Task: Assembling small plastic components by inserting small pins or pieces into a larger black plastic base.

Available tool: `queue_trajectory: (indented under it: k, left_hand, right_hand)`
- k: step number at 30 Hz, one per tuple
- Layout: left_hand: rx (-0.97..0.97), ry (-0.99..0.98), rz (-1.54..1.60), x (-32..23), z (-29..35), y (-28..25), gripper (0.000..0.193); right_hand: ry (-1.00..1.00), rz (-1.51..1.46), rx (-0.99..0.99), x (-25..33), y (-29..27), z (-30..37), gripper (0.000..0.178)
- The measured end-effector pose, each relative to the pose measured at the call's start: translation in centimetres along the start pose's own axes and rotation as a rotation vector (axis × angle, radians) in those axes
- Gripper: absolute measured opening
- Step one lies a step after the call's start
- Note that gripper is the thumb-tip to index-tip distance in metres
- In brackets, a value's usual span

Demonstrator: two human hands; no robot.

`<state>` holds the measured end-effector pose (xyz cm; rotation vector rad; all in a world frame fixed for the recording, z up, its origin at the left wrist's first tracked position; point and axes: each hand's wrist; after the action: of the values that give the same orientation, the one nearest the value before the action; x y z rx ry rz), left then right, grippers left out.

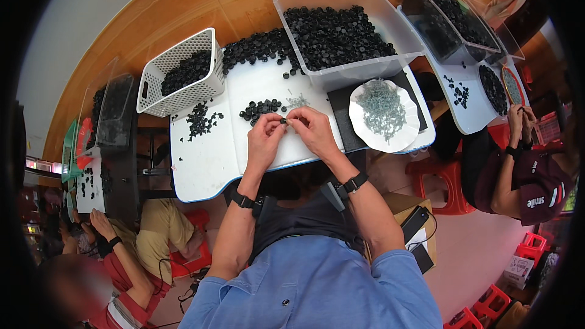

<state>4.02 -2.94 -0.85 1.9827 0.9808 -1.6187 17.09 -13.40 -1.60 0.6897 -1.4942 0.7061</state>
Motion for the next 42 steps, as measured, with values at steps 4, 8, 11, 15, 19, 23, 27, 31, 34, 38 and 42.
queue_trajectory:
  k: [4, 8, 11, 15, 19, 23, 27, 31, 34, 38, 42]
  left_hand:
    - [0.0, 0.016, -0.066, -0.1, 0.1, 0.0, 0.019]
    - [0.003, 0.091, -0.126, 0.0, 0.2, 0.2, 0.02]
    - [0.014, 0.116, -0.176, -0.2, 0.2, 0.2, 0.022]
    - [0.015, 0.091, -0.184, -0.5, 0.3, 0.1, 0.022]
    - [0.025, 0.107, -0.169, -0.9, 0.2, 0.1, 0.022]
    - [0.026, 0.061, -0.127, -0.7, 0.3, 0.0, 0.022]
    - [0.002, 0.054, -0.124, -0.6, 0.5, 0.1, 0.022]
    - [-0.024, 0.112, -0.159, -0.6, 0.5, 0.2, 0.02]
    - [-0.039, 0.134, -0.183, -0.5, 0.6, 0.3, 0.02]
    - [-0.05, 0.169, -0.232, -0.4, 0.7, 0.4, 0.02]
    - [-0.043, 0.189, -0.271, -0.4, 0.9, 0.5, 0.02]
  right_hand:
    - [-0.001, 0.011, 0.002, 0.2, 0.1, 0.1, 0.012]
    - [-0.042, 0.128, -0.015, 0.7, 0.2, 0.2, 0.013]
    - [-0.075, 0.166, -0.03, 0.8, 0.3, 0.2, 0.013]
    - [-0.053, 0.169, -0.043, 1.0, 0.3, 0.4, 0.013]
    - [-0.055, 0.173, -0.048, 0.9, 0.3, 0.4, 0.014]
    - [-0.044, 0.136, -0.089, 0.4, 0.6, 0.4, 0.013]
    - [-0.013, 0.119, -0.156, 0.4, 0.6, 0.6, 0.01]
    - [-0.032, 0.183, -0.148, 0.3, 0.7, 0.4, 0.01]
    - [-0.041, 0.209, -0.146, 0.3, 0.7, 0.5, 0.01]
    - [-0.072, 0.253, -0.153, 0.8, 0.9, 0.7, 0.01]
    - [-0.095, 0.299, -0.15, 1.1, 0.9, 0.8, 0.01]
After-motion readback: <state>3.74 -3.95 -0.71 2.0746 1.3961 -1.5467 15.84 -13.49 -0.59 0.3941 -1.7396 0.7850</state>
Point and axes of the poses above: each hand's wrist, its own z-axis away from the middle knuckle, its own y-axis out of the palm, x = y × z, and after that the axes turned 9 degrees about y, right-handed
